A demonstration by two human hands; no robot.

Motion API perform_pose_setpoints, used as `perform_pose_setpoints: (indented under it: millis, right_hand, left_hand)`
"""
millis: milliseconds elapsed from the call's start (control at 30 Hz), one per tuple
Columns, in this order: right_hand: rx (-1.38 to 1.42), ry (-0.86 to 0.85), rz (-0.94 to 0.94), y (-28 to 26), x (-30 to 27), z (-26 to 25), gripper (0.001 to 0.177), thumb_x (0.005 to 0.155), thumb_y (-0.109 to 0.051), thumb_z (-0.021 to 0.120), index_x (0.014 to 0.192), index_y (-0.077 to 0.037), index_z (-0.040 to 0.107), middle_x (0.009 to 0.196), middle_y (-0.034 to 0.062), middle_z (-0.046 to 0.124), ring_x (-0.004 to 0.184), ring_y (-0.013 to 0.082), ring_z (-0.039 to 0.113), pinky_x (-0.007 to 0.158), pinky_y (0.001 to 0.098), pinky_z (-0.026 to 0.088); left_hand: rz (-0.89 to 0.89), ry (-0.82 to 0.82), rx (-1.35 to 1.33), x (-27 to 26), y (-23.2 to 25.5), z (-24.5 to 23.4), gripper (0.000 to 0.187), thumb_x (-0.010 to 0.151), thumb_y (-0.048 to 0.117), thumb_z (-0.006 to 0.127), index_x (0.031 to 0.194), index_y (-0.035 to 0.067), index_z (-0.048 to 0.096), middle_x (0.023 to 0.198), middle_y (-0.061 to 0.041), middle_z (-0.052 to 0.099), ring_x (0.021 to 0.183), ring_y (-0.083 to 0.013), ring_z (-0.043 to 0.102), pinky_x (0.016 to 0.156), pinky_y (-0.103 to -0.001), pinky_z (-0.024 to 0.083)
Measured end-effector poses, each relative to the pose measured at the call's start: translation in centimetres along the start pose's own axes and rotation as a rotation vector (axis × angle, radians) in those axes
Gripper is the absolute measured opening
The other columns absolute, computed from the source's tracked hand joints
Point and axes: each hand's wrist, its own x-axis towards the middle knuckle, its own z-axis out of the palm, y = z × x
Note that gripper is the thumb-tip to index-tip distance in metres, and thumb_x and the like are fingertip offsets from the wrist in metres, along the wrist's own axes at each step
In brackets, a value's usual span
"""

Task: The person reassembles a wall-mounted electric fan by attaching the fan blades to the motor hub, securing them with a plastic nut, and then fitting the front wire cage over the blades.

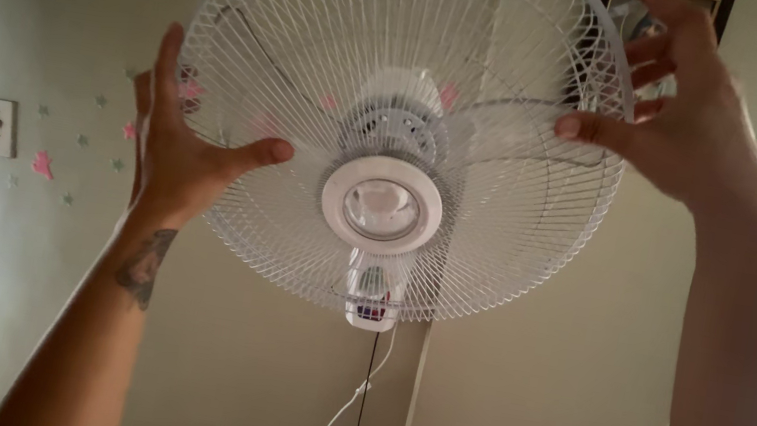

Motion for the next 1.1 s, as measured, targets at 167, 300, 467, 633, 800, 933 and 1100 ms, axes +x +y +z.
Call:
perform_pose_setpoints:
  millis: [167,300,467,633,800,933,1100]
  right_hand:
    - [-0.031,0.063,-0.06,-0.4,0.5,-0.2,0.095,0.063,-0.031,0.1,0.143,-0.008,0.054,0.106,0.0094,0.067,0.101,0.0235,0.07,0.087,0.0404,0.061]
    - [-0.008,0.072,-0.027,-0.1,0.5,-0.5,0.077,0.064,-0.03,0.103,0.121,-0.002,0.059,0.104,0.0095,0.068,0.1,0.0222,0.07,0.086,0.0397,0.06]
    - [-0.038,0.053,-0.009,-0.1,0.7,-0.9,0.067,0.063,-0.028,0.102,0.11,-0.004,0.061,0.105,0.0086,0.069,0.099,0.0223,0.069,0.087,0.0388,0.059]
    - [-0.091,0.029,-0.017,-0.2,1.2,-1.2,0.063,0.061,-0.03,0.102,0.099,-0.002,0.06,0.097,0.0095,0.069,0.097,0.0237,0.07,0.083,0.0399,0.059]
    - [-0.11,0.026,-0.127,0.3,1.2,-1.3,0.058,0.07,-0.03,0.102,0.102,-0.001,0.063,0.102,0.0113,0.071,0.099,0.0256,0.071,0.084,0.0393,0.06]
    - [-0.091,0.035,-0.079,1.3,1.0,-0.6,0.058,0.075,-0.033,0.099,0.11,-0.002,0.064,0.107,0.0105,0.07,0.103,0.0247,0.069,0.081,0.0379,0.059]
    - [-0.126,0.086,-0.207,2.3,-0.1,0.1,0.051,0.084,-0.029,0.096,0.111,0.002,0.064,0.107,0.0121,0.071,0.104,0.0258,0.07,0.083,0.0376,0.059]
  left_hand:
    - [0.041,0.003,0.006,-0.1,-0.2,-0.1,0.147,0.06,0.062,0.097,0.168,0.013,0.01,0.162,-0.021,0.028,0.151,-0.0403,0.036,0.117,-0.058,0.04]
    - [0.083,0.014,0.038,-0.1,-0.3,-0.1,0.146,0.063,0.061,0.099,0.169,0.012,0.011,0.161,-0.022,0.03,0.152,-0.0405,0.037,0.12,-0.057,0.039]
    - [0.109,0.019,0.008,0.0,-0.7,-0.2,0.145,0.065,0.061,0.099,0.169,0.011,0.012,0.163,-0.021,0.031,0.154,-0.0391,0.039,0.122,-0.053,0.041]
    - [0.105,0.024,0.023,0.0,-0.6,-0.2,0.146,0.065,0.063,0.099,0.17,0.011,0.011,0.16,-0.02,0.034,0.151,-0.0383,0.041,0.121,-0.053,0.042]
    - [0.126,0.029,0.028,0.0,-0.7,-0.1,0.147,0.067,0.065,0.1,0.171,0.011,0.012,0.159,-0.019,0.035,0.15,-0.0368,0.044,0.12,-0.052,0.044]
    - [0.075,0.015,0.02,0.0,-1.1,0.1,0.144,0.064,0.063,0.097,0.168,0.012,0.012,0.158,-0.018,0.036,0.147,-0.0357,0.046,0.118,-0.052,0.046]
    - [0.083,0.019,0.019,0.2,-1.6,0.3,0.145,0.066,0.063,0.1,0.169,0.012,0.013,0.16,-0.018,0.034,0.148,-0.0357,0.046,0.118,-0.053,0.045]
